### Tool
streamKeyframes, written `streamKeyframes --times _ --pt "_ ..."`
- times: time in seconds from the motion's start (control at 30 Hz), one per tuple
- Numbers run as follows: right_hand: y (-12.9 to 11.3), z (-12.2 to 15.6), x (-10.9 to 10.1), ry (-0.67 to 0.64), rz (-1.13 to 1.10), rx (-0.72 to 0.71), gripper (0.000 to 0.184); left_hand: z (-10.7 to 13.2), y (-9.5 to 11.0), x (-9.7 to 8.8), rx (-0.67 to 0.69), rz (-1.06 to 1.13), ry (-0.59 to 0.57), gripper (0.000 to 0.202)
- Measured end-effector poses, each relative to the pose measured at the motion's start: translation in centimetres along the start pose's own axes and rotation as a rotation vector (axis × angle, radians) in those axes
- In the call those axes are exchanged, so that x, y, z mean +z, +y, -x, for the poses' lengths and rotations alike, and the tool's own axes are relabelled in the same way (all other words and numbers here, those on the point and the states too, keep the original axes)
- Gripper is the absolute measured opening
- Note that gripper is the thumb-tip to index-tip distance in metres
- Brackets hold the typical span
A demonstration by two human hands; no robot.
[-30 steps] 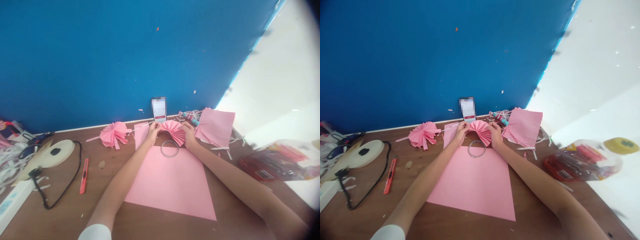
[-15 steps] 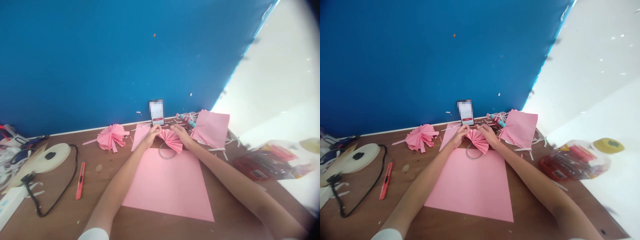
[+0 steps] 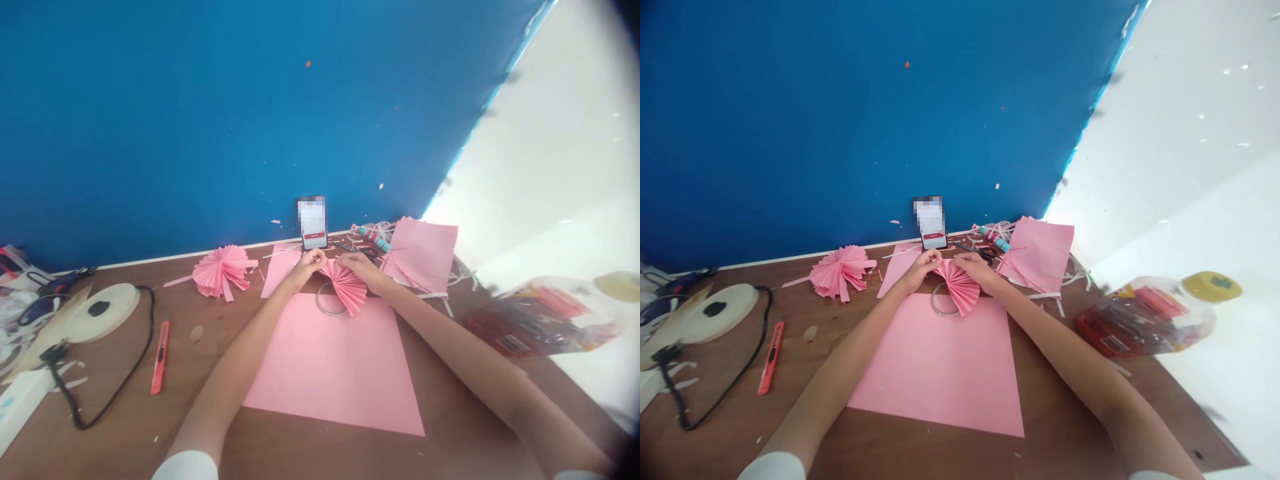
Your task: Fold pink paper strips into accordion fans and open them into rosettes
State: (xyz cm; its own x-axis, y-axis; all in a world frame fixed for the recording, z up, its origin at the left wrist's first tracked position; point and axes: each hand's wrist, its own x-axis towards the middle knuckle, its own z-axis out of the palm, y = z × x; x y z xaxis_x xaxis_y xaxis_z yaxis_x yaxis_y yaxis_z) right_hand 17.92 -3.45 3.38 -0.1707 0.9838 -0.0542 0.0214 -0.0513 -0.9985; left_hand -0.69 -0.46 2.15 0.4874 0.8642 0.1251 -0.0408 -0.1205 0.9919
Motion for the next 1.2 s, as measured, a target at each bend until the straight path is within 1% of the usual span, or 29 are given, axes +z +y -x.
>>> streamKeyframes --times 0.1,0.2,0.3,0.53,0.67,0.77,0.87,0.93,1.03,1.2 --pt "0.3 -0.2 -0.3 0.022 0.042 -0.068 0.028 0.0 0.0 -0.1 -0.012 -0.015 0.017 0.021" --pt "0.7 -0.4 -0.6 0.080 0.065 -0.085 0.027 0.0 0.1 0.0 0.000 -0.052 0.039 0.024" --pt "0.8 -0.5 -0.8 0.100 0.085 -0.100 0.026 0.1 0.0 0.1 0.011 -0.071 0.041 0.024" --pt "0.5 -0.4 -1.2 0.086 0.085 -0.144 0.026 0.2 0.0 0.2 0.009 -0.035 0.019 0.023" --pt "0.6 -0.3 -1.1 0.043 0.070 -0.133 0.027 0.5 0.5 0.2 0.034 -0.143 0.004 0.025" --pt "0.6 -0.3 -1.1 0.061 0.088 -0.148 0.025 0.4 0.4 0.1 0.037 -0.200 0.038 0.029" --pt "0.5 -0.4 -1.1 0.082 0.128 -0.191 0.023 0.1 -0.2 0.1 0.004 -0.153 0.063 0.029" --pt "0.4 -0.5 -1.1 0.095 0.157 -0.219 0.023 -0.3 -0.7 0.2 -0.016 -0.130 0.100 0.026" --pt "0.3 -0.5 -1.1 0.119 0.181 -0.222 0.024 -0.6 -1.1 0.5 -0.036 -0.130 0.169 0.021" --pt "0.2 -0.5 -1.1 0.142 0.239 -0.281 0.024 -0.7 -1.2 1.1 -0.051 -0.116 0.216 0.016"
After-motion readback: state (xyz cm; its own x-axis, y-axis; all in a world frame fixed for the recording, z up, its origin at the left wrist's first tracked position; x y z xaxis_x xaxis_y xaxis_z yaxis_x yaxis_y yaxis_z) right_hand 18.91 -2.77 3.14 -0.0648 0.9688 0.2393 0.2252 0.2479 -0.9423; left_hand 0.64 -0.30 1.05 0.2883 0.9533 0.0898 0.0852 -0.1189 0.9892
